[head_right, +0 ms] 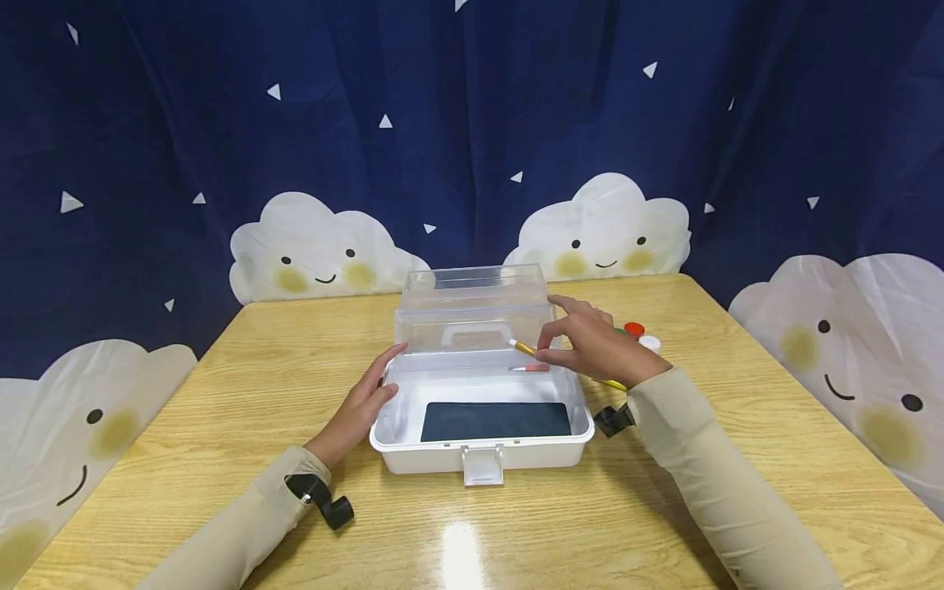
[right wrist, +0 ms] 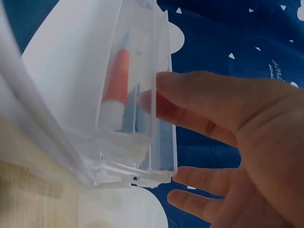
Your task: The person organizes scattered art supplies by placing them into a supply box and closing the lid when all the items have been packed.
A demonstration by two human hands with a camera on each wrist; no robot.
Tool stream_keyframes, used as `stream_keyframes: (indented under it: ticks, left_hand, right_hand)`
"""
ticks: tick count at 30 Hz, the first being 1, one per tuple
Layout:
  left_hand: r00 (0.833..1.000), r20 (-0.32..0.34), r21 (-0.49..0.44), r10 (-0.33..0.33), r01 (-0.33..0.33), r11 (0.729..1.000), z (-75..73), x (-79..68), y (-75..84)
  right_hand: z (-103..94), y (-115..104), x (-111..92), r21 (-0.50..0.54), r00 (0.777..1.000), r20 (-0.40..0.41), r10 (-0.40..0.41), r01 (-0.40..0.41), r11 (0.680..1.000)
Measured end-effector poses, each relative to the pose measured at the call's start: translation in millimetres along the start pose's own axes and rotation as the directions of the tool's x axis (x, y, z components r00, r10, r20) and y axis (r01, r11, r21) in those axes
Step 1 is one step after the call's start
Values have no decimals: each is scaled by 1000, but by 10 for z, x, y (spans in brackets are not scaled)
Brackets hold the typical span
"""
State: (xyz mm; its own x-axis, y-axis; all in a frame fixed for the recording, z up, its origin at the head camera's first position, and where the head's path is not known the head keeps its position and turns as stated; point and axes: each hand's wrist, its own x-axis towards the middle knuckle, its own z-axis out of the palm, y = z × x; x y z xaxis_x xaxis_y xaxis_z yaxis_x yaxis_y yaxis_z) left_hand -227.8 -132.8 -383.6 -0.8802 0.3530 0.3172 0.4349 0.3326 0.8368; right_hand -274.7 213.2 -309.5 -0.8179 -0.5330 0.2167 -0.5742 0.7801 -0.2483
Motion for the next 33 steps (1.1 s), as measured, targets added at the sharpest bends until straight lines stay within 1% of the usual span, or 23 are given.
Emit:
stream_keyframes:
  ticks: [4, 9, 16, 19, 25, 27, 30, 33]
  left_hand:
    - [1000, 2, -8, 0, 0, 1000, 1, -2, 2]
    - [1000, 5, -14, 4, -4, 1000, 1, 0, 4]
    - [1000, -17, -2, 22, -22, 1000, 30, 80, -348]
    - [1000, -10, -7, 22, -22, 1000, 17, 66, -295]
    - [1000, 2, -20, 3, -3, 1000, -9, 5, -41]
    - [1000, 3, -11, -2, 2, 1000, -11, -4, 0]
    - [1000, 1, -18, 6, -6, 1000, -10, 4, -26]
    - [1000, -3, -27, 16, -16, 1000, 5, 32, -152]
  right_hand:
    - [-23, 36, -9, 10, 1000, 7, -5, 5, 1000]
    - [-78, 70, -26, 12, 999, 30, 24, -24, 1000]
    - [-171, 139, -71, -22, 995, 60, 75, -74, 997]
    - [-193, 172, -91, -30, 994, 65, 89, -88, 996]
    - [-218, 212, -108, -57, 985, 93, 143, -138, 989]
    - [-227, 220, -110, -70, 980, 108, 168, -161, 985]
    - [-234, 244, -108, -100, 972, 125, 199, -188, 977]
    - [-237, 274, -115, -122, 963, 138, 231, -215, 969]
